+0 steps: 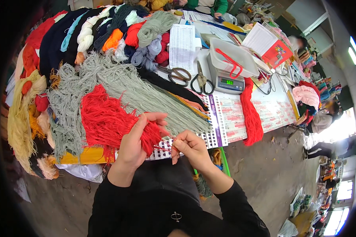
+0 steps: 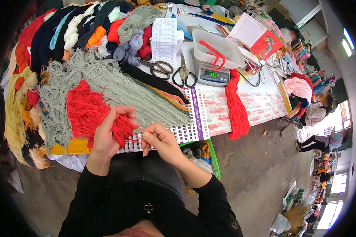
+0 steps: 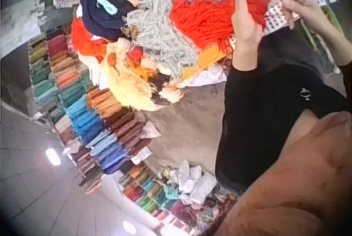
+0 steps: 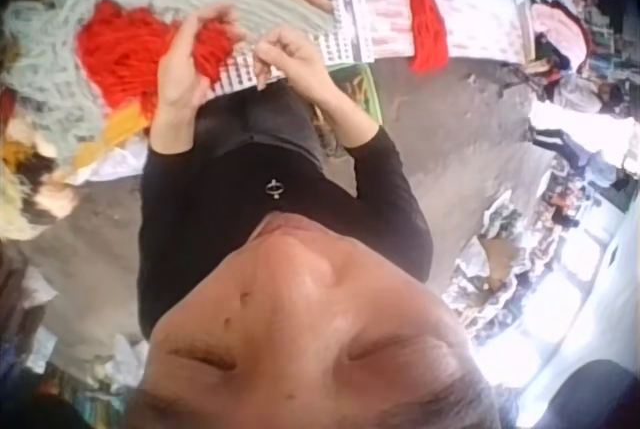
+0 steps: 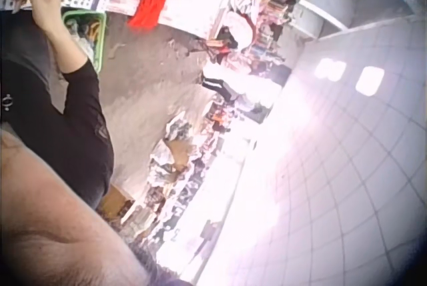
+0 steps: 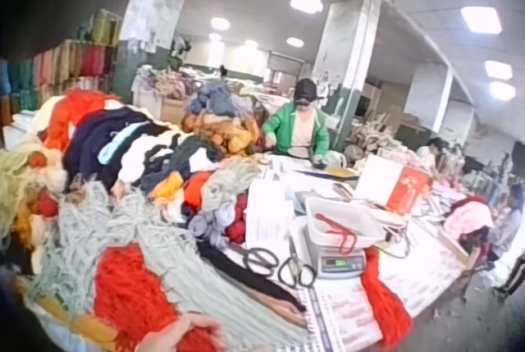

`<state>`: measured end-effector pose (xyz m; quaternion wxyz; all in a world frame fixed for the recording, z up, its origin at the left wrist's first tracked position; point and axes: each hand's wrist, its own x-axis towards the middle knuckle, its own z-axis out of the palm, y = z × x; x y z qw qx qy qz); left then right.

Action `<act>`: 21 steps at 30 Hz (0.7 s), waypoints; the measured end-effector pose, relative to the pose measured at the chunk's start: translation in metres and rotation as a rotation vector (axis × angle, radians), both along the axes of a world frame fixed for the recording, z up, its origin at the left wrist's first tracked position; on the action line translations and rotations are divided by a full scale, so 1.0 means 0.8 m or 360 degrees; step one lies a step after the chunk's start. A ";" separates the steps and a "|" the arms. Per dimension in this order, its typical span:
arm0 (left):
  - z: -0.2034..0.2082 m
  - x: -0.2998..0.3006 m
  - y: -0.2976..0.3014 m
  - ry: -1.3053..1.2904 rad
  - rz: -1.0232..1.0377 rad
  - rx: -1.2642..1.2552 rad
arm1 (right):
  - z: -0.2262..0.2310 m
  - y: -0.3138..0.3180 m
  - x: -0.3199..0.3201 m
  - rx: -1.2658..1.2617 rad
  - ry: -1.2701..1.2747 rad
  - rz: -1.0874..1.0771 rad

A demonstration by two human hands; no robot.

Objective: The recorder is sorting, weighing, and organizing bundles of red fringe yarn at a factory workbench.

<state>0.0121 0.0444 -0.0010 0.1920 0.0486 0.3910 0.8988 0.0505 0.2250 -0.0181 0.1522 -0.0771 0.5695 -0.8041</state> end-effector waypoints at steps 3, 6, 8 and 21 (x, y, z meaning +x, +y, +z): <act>0.000 -0.001 0.001 -0.0010 0.0074 -0.0022 | 0.001 -0.001 0.001 0.0054 -0.0040 0.0045; -0.001 -0.002 0.000 -0.0044 0.0041 0.0031 | 0.000 -0.003 0.003 0.0051 -0.0098 0.0101; -0.003 -0.003 0.001 -0.0065 0.0023 0.0093 | 0.000 -0.003 0.003 0.0062 -0.0135 0.0132; 0.013 -0.014 -0.003 -0.0233 -0.0058 0.0151 | 0.011 0.017 0.001 0.0490 -0.0113 0.0075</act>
